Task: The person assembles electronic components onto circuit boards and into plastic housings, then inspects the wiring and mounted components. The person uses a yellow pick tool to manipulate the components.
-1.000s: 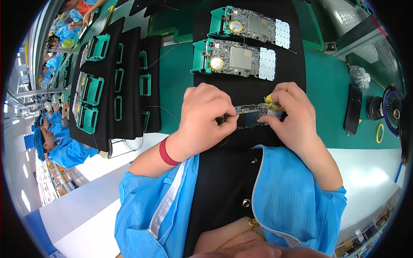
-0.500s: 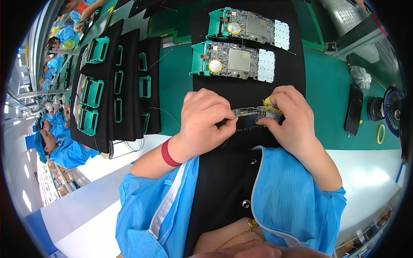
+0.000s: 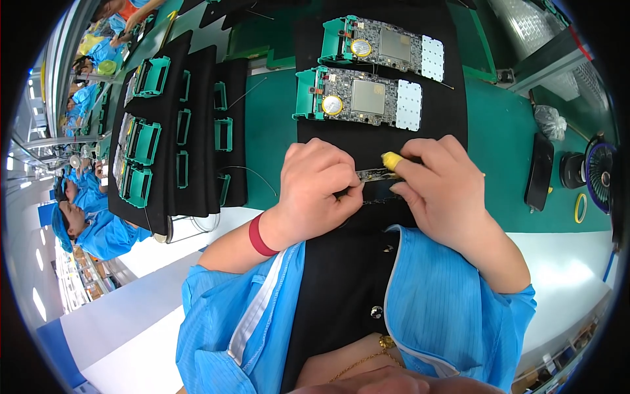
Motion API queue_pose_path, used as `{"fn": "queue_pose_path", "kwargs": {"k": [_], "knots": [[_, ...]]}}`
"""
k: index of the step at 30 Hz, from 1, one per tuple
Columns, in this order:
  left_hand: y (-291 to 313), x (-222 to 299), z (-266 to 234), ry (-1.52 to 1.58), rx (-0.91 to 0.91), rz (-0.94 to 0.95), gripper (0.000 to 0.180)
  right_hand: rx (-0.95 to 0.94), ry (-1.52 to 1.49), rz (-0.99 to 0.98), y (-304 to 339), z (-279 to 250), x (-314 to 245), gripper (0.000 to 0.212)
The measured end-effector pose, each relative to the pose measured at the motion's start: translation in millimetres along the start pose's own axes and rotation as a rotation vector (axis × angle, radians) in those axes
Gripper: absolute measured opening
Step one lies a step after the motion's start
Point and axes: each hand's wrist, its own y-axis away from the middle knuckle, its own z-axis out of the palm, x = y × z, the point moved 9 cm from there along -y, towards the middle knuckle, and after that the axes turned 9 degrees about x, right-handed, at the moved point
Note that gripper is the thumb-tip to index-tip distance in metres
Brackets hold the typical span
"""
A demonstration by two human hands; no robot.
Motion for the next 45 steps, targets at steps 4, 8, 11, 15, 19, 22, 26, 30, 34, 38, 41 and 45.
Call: {"fn": "queue_pose_path", "kwargs": {"k": [4,8,11,15,19,22,26,30,34,38,41,45], "knots": [[-0.5,-0.6,0.8,-0.001,-0.01,-0.007,0.025,-0.006,0.0,-0.037,-1.2,10.7,-4.0,0.03],[-0.6,-1.8,2.6,0.001,-0.025,-0.014,0.024,-0.014,-0.025,-0.059,-4.3,15.6,-2.3,0.027],[0.0,-0.7,3.2,-0.003,-0.037,-0.022,0.024,-0.022,-0.073,-0.068,-4.6,20.7,1.8,0.025],[7.1,-5.9,7.3,0.012,-0.044,-0.033,0.024,-0.022,-0.125,-0.018,1.7,30.1,3.7,0.02],[8.2,-5.2,2.9,0.028,-0.098,-0.02,0.025,-0.051,-0.037,-0.019,0.9,31.3,-1.1,0.023],[5.2,-9.4,-8.1,-0.03,-0.147,-0.099,0.051,0.036,-0.039,-0.027,-2.7,15.3,9.6,0.027],[18.2,-15.4,-2.8,0.101,-0.258,-0.149,0.045,0.061,-0.11,0.066,-7.2,-2.7,5.2,0.035],[9.2,-12.5,-3.6,0.12,-0.226,-0.124,0.041,0.114,-0.163,-0.009,-15.1,17.6,-5.2,0.027],[8.6,-10.3,-5.9,0.15,-0.216,-0.143,0.035,0.134,-0.202,-0.038,-16.7,21.4,-10.0,0.019],[10.1,-12.3,-4.6,0.151,-0.218,-0.152,0.024,0.118,-0.215,-0.047,-18.0,22.7,-11.0,0.018],[10.4,-13.0,-3.2,0.164,-0.215,-0.165,0.02,0.111,-0.227,-0.037,-18.2,23.1,-10.2,0.018],[12.1,-13.2,-2.9,0.163,-0.192,-0.148,0.02,0.114,-0.245,-0.037,-19.1,23.9,-11.3,0.017]]}}
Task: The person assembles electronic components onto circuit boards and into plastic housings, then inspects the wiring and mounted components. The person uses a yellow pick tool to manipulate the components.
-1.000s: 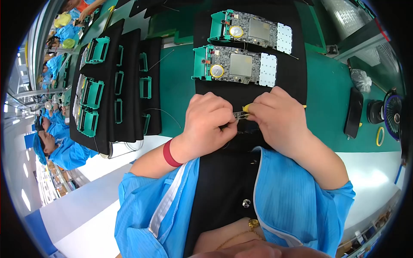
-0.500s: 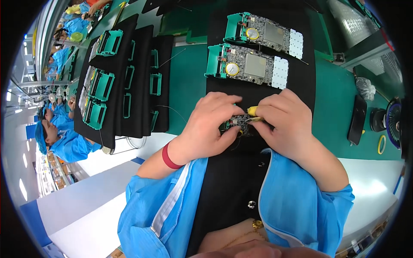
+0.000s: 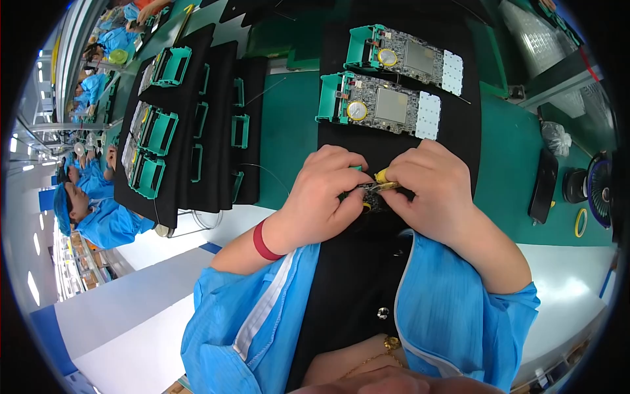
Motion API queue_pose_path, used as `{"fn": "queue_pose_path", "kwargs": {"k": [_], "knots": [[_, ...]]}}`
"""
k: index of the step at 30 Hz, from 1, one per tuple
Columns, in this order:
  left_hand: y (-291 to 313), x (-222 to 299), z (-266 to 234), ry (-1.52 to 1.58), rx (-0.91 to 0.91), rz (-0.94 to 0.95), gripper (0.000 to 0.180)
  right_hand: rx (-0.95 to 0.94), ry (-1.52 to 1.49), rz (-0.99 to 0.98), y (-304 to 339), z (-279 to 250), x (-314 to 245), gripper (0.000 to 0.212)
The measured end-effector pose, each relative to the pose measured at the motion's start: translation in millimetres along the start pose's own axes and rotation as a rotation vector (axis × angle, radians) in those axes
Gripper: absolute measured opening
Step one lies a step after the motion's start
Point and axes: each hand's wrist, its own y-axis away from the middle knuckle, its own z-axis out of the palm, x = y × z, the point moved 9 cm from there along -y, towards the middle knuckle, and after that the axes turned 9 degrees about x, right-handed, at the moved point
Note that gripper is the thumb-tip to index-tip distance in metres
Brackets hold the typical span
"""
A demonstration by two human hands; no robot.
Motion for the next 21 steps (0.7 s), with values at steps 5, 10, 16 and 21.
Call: {"fn": "queue_pose_path", "kwargs": {"k": [5,10,16,21], "knots": [[-0.5,-4.9,-1.0,-0.011,0.058,-0.036,0.015,-0.003,0.089,0.062,-0.7,-3.4,-3.8,0.019],[1.3,-6.1,1.5,-0.025,0.078,-0.031,0.015,-0.04,0.135,0.049,11.7,-1.1,-9.1,0.02],[7.9,-12.8,4.3,-0.015,0.098,-0.032,0.013,-0.083,0.098,0.012,13.8,13.7,-6.8,0.021],[-3.5,-11.7,-1.7,0.046,0.087,-0.025,0.014,-0.087,0.175,-0.001,3.4,6.6,-10.6,0.019]]}}
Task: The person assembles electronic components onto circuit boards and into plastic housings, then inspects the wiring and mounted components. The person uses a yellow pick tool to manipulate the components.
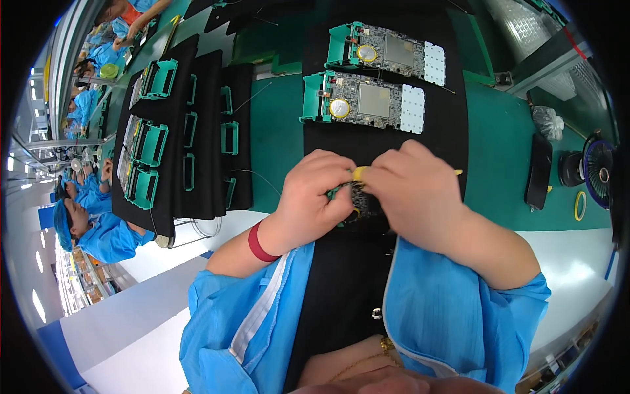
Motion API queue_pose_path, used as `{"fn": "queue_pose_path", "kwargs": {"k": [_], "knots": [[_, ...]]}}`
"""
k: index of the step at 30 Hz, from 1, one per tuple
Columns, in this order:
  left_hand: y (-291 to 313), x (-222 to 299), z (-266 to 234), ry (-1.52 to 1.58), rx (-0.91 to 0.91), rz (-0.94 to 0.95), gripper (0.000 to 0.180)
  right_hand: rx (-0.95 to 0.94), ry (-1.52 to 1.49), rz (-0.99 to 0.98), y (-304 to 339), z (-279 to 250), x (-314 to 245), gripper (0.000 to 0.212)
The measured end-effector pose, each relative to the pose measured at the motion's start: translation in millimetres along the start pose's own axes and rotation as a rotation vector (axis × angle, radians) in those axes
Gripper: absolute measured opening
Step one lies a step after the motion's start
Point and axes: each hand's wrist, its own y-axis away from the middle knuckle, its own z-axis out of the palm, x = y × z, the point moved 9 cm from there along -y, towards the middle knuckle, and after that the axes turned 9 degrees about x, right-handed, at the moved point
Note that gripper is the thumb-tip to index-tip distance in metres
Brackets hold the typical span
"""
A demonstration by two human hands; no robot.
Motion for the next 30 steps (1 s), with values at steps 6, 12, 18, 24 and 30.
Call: {"fn": "queue_pose_path", "kwargs": {"k": [6,12,18,24,30], "knots": [[3.5,6.3,-17.0,-0.093,-0.008,-0.033,0.046,0.071,0.208,0.389,14.6,-53.6,91.3,0.054],[57.2,-95.0,-1.5,-0.023,0.066,-0.427,0.061,0.229,-0.373,0.974,138.9,-52.8,180.1,0.06],[55.2,-96.6,3.8,0.429,0.194,-0.482,0.065,0.227,-0.929,0.831,86.3,-15.8,147.0,0.052],[34.2,-49.1,-51.6,0.708,0.176,-0.502,0.069,0.222,-1.178,0.819,50.4,-34.8,125.2,0.063],[55.8,-16.8,-152.0,0.605,0.511,-0.481,0.079,-0.082,-1.26,0.688,-61.7,-22.1,65.8,0.057]]}}
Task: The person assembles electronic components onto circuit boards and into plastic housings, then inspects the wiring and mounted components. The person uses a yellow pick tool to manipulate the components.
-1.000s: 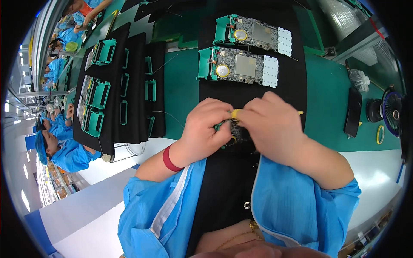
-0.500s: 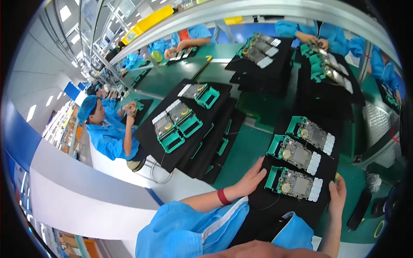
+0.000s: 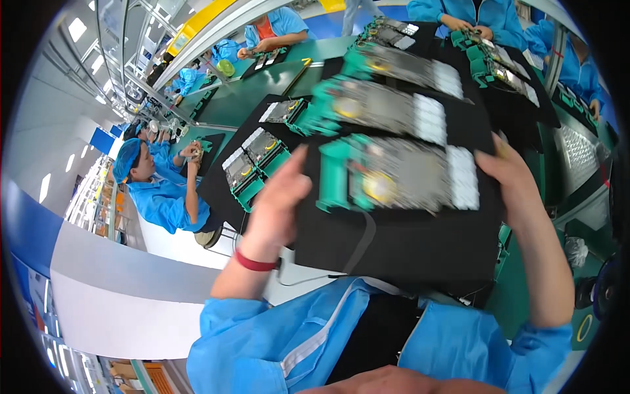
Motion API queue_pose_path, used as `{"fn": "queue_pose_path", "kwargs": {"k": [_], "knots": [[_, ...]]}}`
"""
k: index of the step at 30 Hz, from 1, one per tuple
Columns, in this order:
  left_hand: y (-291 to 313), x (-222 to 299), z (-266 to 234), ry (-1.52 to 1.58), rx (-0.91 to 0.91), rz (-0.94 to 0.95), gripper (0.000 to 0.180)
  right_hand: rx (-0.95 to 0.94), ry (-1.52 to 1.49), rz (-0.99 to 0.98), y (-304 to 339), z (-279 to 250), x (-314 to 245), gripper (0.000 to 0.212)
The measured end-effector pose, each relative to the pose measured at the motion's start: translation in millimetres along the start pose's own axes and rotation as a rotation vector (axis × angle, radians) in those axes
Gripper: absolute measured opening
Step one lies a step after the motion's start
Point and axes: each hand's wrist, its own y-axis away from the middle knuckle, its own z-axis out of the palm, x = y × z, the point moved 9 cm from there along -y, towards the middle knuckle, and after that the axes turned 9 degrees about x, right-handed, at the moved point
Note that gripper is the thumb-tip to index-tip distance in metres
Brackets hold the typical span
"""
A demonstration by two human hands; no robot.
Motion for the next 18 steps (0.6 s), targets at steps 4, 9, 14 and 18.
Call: {"fn": "queue_pose_path", "kwargs": {"k": [4,9,14,18], "knots": [[-7.3,79.1,-83.1,-0.226,0.34,0.127,0.07,-0.144,-0.136,0.028,-54.2,93.9,12.3,0.041],[-5.6,74.7,-201.1,0.502,0.167,0.215,0.067,0.004,-0.019,-0.107,-104.7,202.8,80.8,0.047],[-3.5,42.5,-305.9,-0.313,1.038,0.354,0.056,-0.157,-0.022,0.107,-80.6,271.0,162.6,0.056],[-21.3,11.3,-364.4,-0.515,0.874,0.14,0.053,-0.48,0.103,0.112,-73.1,267.3,167.4,0.034]]}}
